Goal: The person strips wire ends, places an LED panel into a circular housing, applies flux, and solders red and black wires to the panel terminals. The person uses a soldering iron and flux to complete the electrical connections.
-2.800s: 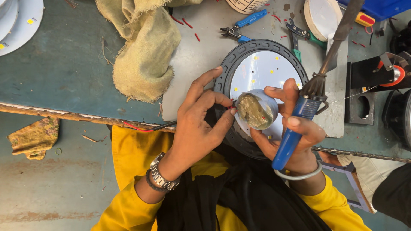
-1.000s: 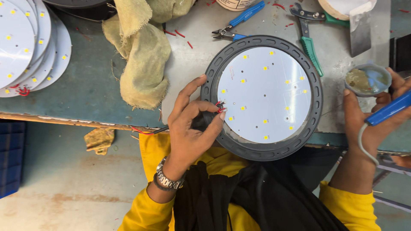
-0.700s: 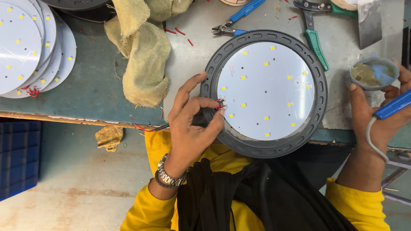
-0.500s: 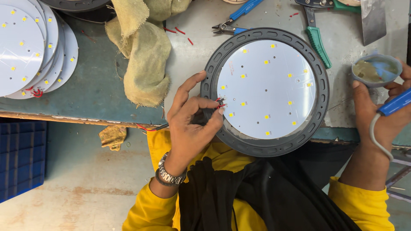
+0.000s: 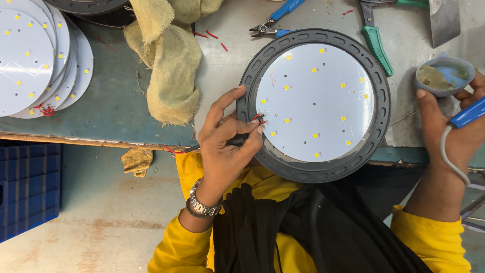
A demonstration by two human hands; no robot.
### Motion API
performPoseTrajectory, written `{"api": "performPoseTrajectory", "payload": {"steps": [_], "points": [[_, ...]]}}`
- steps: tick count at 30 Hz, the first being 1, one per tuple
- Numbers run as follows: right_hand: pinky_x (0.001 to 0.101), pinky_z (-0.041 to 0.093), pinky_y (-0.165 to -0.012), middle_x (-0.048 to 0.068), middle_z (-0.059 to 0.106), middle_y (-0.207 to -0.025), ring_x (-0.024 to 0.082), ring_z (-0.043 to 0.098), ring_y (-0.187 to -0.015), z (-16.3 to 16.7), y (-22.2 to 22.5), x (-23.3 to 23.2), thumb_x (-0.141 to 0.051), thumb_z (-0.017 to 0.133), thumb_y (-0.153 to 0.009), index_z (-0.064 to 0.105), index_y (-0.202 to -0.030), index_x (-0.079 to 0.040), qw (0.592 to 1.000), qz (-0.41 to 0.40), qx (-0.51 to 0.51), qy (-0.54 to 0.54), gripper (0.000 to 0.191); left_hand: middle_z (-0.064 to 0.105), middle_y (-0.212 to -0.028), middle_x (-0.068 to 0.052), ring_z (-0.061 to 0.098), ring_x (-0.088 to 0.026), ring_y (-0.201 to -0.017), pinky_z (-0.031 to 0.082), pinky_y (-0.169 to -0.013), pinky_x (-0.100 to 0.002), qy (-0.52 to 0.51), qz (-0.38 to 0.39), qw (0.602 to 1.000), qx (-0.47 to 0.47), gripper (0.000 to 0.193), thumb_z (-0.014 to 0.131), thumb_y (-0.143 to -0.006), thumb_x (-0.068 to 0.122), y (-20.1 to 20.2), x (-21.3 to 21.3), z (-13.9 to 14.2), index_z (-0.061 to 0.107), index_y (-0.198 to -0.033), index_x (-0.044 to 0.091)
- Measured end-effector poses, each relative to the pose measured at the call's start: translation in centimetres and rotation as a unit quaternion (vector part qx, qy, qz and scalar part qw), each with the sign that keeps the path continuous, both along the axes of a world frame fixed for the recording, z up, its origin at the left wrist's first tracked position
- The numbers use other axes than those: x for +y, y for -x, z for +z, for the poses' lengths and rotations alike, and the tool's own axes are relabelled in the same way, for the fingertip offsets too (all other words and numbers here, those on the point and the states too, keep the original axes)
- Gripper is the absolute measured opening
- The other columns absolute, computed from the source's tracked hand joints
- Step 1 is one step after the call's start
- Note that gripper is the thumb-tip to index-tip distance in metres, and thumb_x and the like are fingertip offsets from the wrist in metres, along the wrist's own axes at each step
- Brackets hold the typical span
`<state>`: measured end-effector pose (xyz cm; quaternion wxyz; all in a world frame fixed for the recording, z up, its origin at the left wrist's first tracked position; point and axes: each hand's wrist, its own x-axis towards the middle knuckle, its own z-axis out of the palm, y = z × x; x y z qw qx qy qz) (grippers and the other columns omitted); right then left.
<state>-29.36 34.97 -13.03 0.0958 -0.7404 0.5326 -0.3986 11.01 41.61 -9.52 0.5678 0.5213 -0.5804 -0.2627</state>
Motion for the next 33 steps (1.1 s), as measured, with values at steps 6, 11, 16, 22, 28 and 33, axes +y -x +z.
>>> {"api": "performPoseTrajectory", "payload": {"steps": [6, 11, 16, 22, 28, 33], "points": [[0.0433, 0.048, -0.121, 0.025, 0.059, -0.146, 0.036, 0.060, -0.131, -3.6, 3.3, 0.9, -0.011, 0.076, -0.104, 0.045, -0.146, 0.011, 0.996, -0.076, 0.037, 0.015, 0.057, 0.058, -0.147, -0.017, 0.064, -0.007, -0.077, 0.057, -0.084, -0.025, -0.002, -0.007, 1.000, 0.028, 0.010, 0.080, -0.083, -0.004, 0.2, 0.1, -0.2, 0.071, -0.089, -0.005], [0.0405, 0.051, -0.102, 0.024, 0.067, -0.127, 0.033, 0.064, -0.110, -3.5, 4.7, 3.0, -0.020, 0.064, -0.113, 0.057, -0.136, 0.011, 0.986, -0.150, 0.079, -0.006, 0.039, 0.058, -0.145, -0.016, 0.067, -0.014, -0.098, 0.056, -0.093, -0.029, -0.006, -0.004, 0.999, 0.034, 0.009, 0.077, -0.081, -0.004, 0.4, 0.2, -0.2, 0.070, -0.087, -0.003], [0.0366, 0.051, -0.085, 0.023, 0.065, -0.119, 0.028, 0.061, -0.091, 0.2, 1.2, 5.0, -0.023, 0.060, -0.112, 0.055, -0.131, 0.009, 0.994, -0.102, 0.007, 0.046, 0.038, 0.060, -0.143, -0.016, 0.064, -0.017, -0.111, 0.054, -0.090, -0.029, -0.023, 0.011, 0.999, 0.027, 0.010, 0.075, -0.077, -0.003, 0.6, 0.2, -0.1, 0.068, -0.084, -0.002], [0.0320, 0.051, -0.065, 0.022, 0.062, -0.108, 0.023, 0.058, -0.068, 4.0, -5.8, 5.7, -0.028, 0.056, -0.111, 0.052, -0.124, 0.006, 0.975, 0.030, -0.191, 0.111, 0.037, 0.058, -0.146, -0.013, 0.061, -0.012, -0.097, 0.052, -0.082, -0.026, -0.056, 0.004, 0.995, 0.080, 0.011, 0.074, -0.078, -0.003, 0.7, 0.2, 0.2, 0.065, -0.084, 0.000], [0.0280, 0.049, -0.051, 0.021, 0.061, -0.097, 0.018, 0.055, -0.052, 5.1, -10.2, 5.0, -0.021, 0.059, -0.108, 0.051, -0.117, 0.004, 0.931, 0.087, -0.353, 0.030, 0.028, 0.056, -0.143, -0.012, 0.057, -0.011, -0.087, 0.048, -0.072, -0.024, -0.082, 0.004, 0.990, 0.114, 0.014, 0.071, -0.076, -0.004, 0.9, 0.1, 0.2, 0.062, -0.085, 0.001], [0.0271, 0.049, -0.052, 0.021, 0.065, -0.090, 0.019, 0.055, -0.053, 5.3, -11.1, 4.5, -0.012, 0.064, -0.105, 0.057, -0.101, 0.008, 0.883, 0.119, -0.448, -0.077, 0.022, 0.056, -0.144, -0.011, 0.062, -0.014, -0.114, 0.053, -0.092, -0.027, -0.022, 0.008, 0.998, 0.061, 0.018, 0.072, -0.079, -0.004, 0.7, 0.1, 0.1, 0.062, -0.092, 0.003]]}}
